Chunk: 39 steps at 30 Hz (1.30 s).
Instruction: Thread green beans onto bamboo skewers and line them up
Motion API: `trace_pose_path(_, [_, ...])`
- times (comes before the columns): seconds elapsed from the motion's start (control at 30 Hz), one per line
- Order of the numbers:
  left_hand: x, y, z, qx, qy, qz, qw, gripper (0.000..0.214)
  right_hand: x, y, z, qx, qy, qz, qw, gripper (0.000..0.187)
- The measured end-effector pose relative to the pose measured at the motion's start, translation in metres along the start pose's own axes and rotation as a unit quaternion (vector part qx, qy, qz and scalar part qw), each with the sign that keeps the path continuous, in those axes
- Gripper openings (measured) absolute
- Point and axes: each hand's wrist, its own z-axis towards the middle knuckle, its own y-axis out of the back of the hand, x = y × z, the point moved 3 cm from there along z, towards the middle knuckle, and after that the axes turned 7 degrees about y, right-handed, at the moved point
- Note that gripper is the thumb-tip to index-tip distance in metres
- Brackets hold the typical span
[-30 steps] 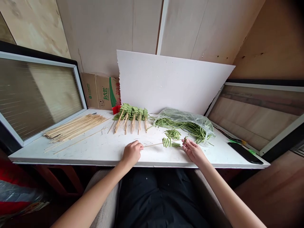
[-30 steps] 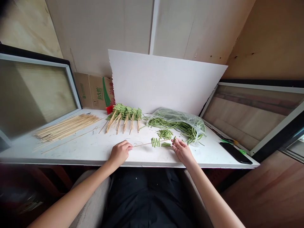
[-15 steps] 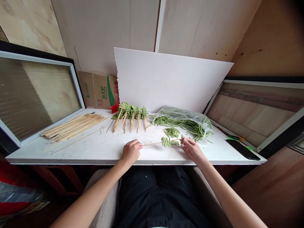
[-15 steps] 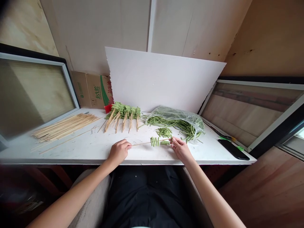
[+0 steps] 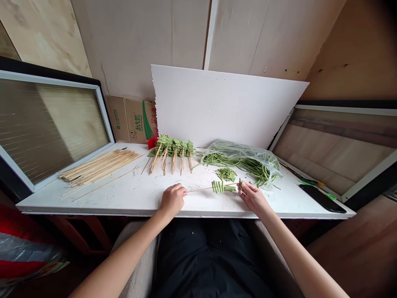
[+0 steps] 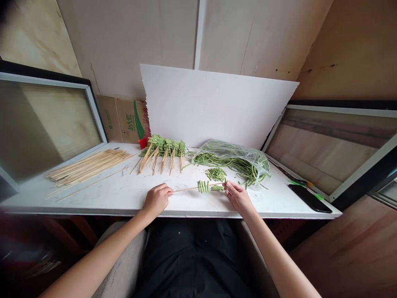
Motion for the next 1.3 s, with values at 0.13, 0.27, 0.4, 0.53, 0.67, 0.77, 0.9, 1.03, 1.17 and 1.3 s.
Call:
trace_pose_path(0.13, [-0.002,0.002,0.001,0.000,-0.002,0.009,1.000,0.029,-0.005,-0.001,0.003,-0.011,0.023,-0.006,1.000,0.046])
trace_pose_path(0.27, [-0.003,0.002,0.002,0.005,0.003,0.007,1.000,0.033,-0.010,-0.006,0.006,-0.032,0.034,0.029,0.999,0.041])
trace_pose_path(0.4, [-0.003,0.003,0.001,0.001,0.013,0.009,1.000,0.032,-0.013,-0.010,0.006,-0.042,0.018,0.050,0.998,0.037])
trace_pose_path(0.53, [-0.003,0.004,0.000,-0.003,0.026,0.007,1.000,0.032,-0.014,-0.014,0.008,-0.036,0.025,0.033,0.999,0.034])
trace_pose_path(0.67, [-0.004,0.003,0.000,-0.013,0.044,0.012,0.999,0.033,-0.008,-0.022,0.013,-0.018,0.050,0.010,0.999,0.030])
trace_pose_path(0.77, [-0.005,0.000,-0.001,-0.024,0.057,0.006,0.998,0.034,0.004,-0.032,0.017,-0.021,0.063,0.014,0.998,0.030])
trace_pose_path(0.9, [-0.004,-0.002,-0.002,-0.041,0.071,-0.018,0.996,0.036,0.018,-0.046,0.017,-0.052,0.055,0.032,0.997,0.034])
trace_pose_path(1.03, [-0.002,-0.003,-0.003,-0.057,0.071,-0.023,0.996,0.036,0.016,-0.055,0.014,-0.080,0.035,0.065,0.994,0.034])
trace_pose_path(1.17, [-0.001,-0.004,-0.004,-0.063,0.068,-0.016,0.996,0.036,0.006,-0.057,0.011,-0.088,0.034,0.066,0.993,0.030])
trace_pose_path(1.3, [-0.001,-0.003,-0.005,-0.064,0.060,-0.006,0.996,0.035,0.002,-0.057,0.009,-0.095,0.048,0.066,0.992,0.031])
